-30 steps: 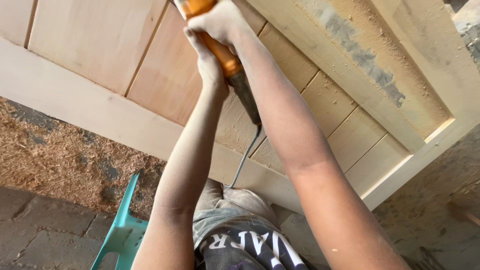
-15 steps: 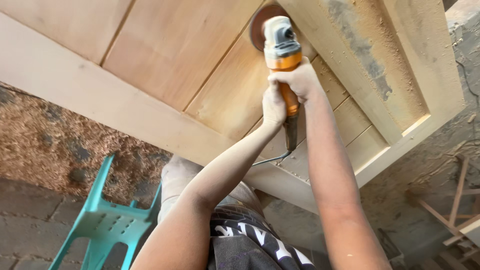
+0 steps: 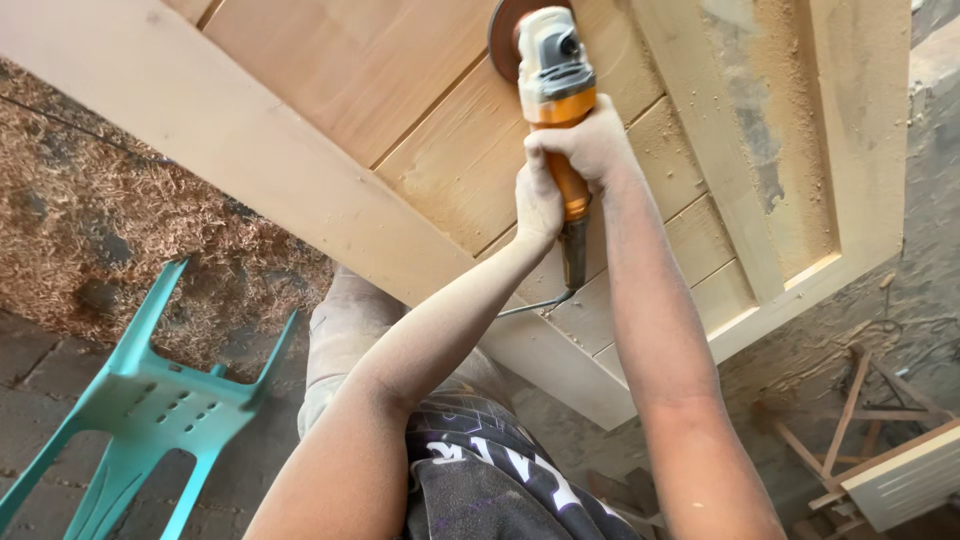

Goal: The person uses an angle grinder with a sanding disc to smooth the surface of a wooden door. The person moves the tool across the door panels and frame, generating sawdust while working in a workshop.

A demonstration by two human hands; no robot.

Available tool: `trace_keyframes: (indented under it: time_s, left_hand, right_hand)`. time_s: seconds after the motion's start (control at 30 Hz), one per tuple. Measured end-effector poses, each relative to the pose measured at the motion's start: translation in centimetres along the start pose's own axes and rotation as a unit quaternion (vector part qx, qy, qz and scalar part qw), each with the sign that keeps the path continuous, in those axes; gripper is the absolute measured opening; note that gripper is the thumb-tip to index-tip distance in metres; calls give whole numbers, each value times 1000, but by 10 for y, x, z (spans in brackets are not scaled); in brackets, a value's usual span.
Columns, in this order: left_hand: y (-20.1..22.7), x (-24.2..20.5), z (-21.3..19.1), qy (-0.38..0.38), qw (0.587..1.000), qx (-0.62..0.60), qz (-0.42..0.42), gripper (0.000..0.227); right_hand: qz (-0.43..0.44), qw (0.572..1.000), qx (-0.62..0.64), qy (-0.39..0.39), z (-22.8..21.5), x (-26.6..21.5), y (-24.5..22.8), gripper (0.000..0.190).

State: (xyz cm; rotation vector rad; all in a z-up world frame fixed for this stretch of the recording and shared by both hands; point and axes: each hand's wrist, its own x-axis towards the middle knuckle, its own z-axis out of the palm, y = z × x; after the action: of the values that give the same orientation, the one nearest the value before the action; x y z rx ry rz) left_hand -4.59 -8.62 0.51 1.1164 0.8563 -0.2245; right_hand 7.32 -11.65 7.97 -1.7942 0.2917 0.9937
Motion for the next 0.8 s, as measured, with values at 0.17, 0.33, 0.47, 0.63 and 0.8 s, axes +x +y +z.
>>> trace_keyframes:
  time_s: [0.17, 0.33, 0.47, 0.63, 0.8]
  left_hand:
    - [-19, -23, -33, 26, 998, -63, -12, 110]
    - [-37, -46, -69, 50, 997, -63, -6, 109]
    - [-54, -72, -90, 39, 994, -98, 1, 108]
    - [-63, -80, -100, 77, 991, -110, 2, 107]
    - [-89, -89, -92, 100, 982, -161, 24, 99]
  right_hand:
    - [2, 998, -58, -14, 40, -15, 1, 34]
    - [12, 996, -77, -34, 83, -38, 8, 37]
    - [28, 994, -95, -45, 109, -58, 17, 37]
    - [15, 993, -105, -61, 125, -71, 17, 35]
    - [-14, 991, -109, -82, 122, -83, 35, 38]
